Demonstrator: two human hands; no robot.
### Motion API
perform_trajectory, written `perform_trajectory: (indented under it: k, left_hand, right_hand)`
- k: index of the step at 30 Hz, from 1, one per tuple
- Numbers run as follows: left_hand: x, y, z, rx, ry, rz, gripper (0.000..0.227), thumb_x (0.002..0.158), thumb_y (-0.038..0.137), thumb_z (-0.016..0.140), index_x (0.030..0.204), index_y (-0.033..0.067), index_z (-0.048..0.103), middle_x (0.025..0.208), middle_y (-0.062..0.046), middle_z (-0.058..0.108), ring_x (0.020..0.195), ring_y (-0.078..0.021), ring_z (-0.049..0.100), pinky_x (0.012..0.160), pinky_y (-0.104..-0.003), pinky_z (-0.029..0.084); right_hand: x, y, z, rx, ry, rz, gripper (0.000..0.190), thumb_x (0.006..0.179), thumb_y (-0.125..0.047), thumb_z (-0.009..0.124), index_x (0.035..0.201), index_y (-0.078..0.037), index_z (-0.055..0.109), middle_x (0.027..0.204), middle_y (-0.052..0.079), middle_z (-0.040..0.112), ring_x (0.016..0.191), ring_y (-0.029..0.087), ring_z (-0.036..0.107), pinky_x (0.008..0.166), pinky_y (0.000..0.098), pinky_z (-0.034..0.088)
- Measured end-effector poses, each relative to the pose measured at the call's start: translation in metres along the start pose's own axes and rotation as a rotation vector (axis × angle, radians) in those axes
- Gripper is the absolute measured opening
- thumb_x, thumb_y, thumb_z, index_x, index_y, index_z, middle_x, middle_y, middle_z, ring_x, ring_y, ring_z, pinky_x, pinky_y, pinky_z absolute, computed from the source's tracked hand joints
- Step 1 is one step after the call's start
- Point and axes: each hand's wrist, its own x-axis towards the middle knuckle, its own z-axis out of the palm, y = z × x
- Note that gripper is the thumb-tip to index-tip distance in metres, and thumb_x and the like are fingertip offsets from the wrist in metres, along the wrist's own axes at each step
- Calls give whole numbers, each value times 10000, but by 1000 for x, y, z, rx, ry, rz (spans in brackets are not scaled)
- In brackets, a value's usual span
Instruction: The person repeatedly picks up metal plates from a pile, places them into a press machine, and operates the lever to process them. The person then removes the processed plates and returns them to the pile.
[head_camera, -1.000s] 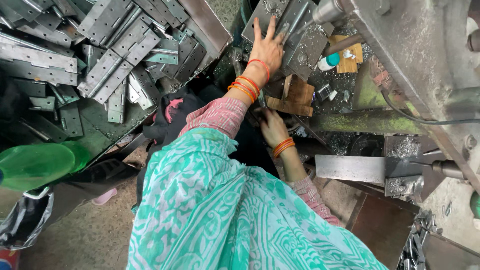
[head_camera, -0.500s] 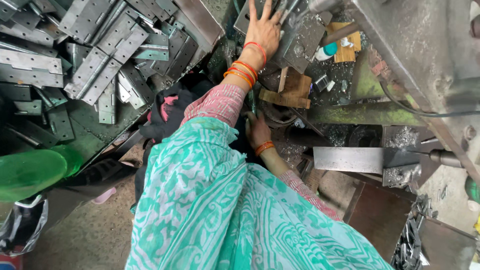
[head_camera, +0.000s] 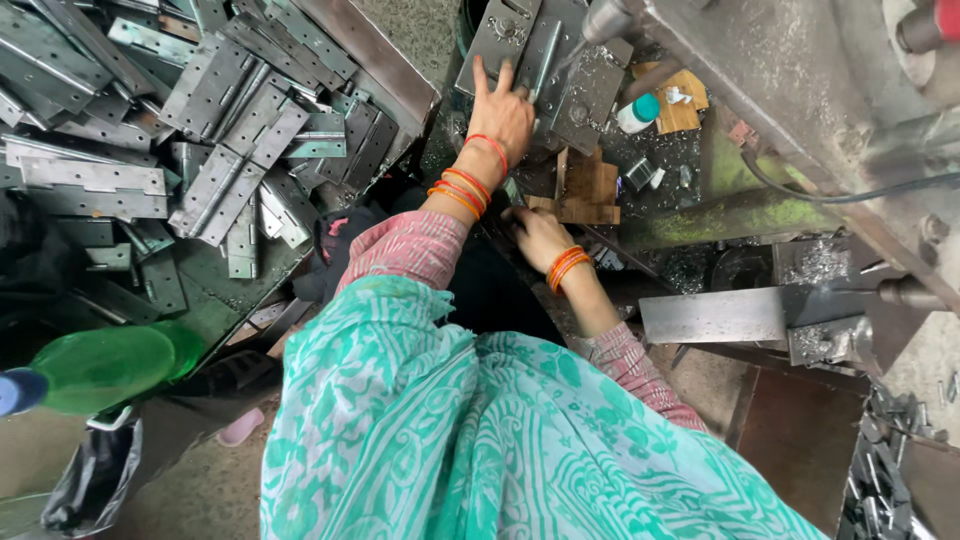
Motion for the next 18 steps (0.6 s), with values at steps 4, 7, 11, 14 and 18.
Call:
perform_trajectory:
  k: [4,7,11,14,18]
  left_hand:
    - [-38,7,-11,43,-69,63,357,987,328,586,1220,115,753,1275,-68,682,1462,-368,360,1178,-767,81]
    - [-50,6,-8,119,156,86,459,861,368,604,1214,113,749,1270,-62,671,1375,-353,407,1128,-750,116]
    - [-51,2,-2,207,269,91,429,802,285,610,1182,126,735,1257,-63,657,1314,-353,451,1091,-747,157]
    - [-46,1,-9,164,287,114,384,932,245,599,1251,63,713,1174,-73,656,1269,-329,497,1175,-713,181]
    - [-50,-4,-27,7,596,157,316,940,194,623,1196,31,711,1123,-76,651,1208,-284,534,1182,-585,306]
  right_hand:
    - [-6,-6,2,16,26,-37,325,912,-148,576,1208,-114,707,1086,287,698,1038,467,662,921,529,526]
    - [-6,-5,2,21,27,2,330,913,-160,570,1211,-128,709,1091,270,707,1049,455,670,933,518,531]
    - [-8,-3,5,43,33,13,361,929,-225,593,1264,-118,676,1157,256,700,1122,444,649,967,503,514]
    - [-7,3,5,107,46,-50,422,963,-294,595,1330,-87,623,1248,242,676,1191,439,620,1007,484,496]
    - [-5,21,6,174,46,-50,473,1025,-327,607,1411,-56,571,1334,243,636,1245,421,592,1031,462,472]
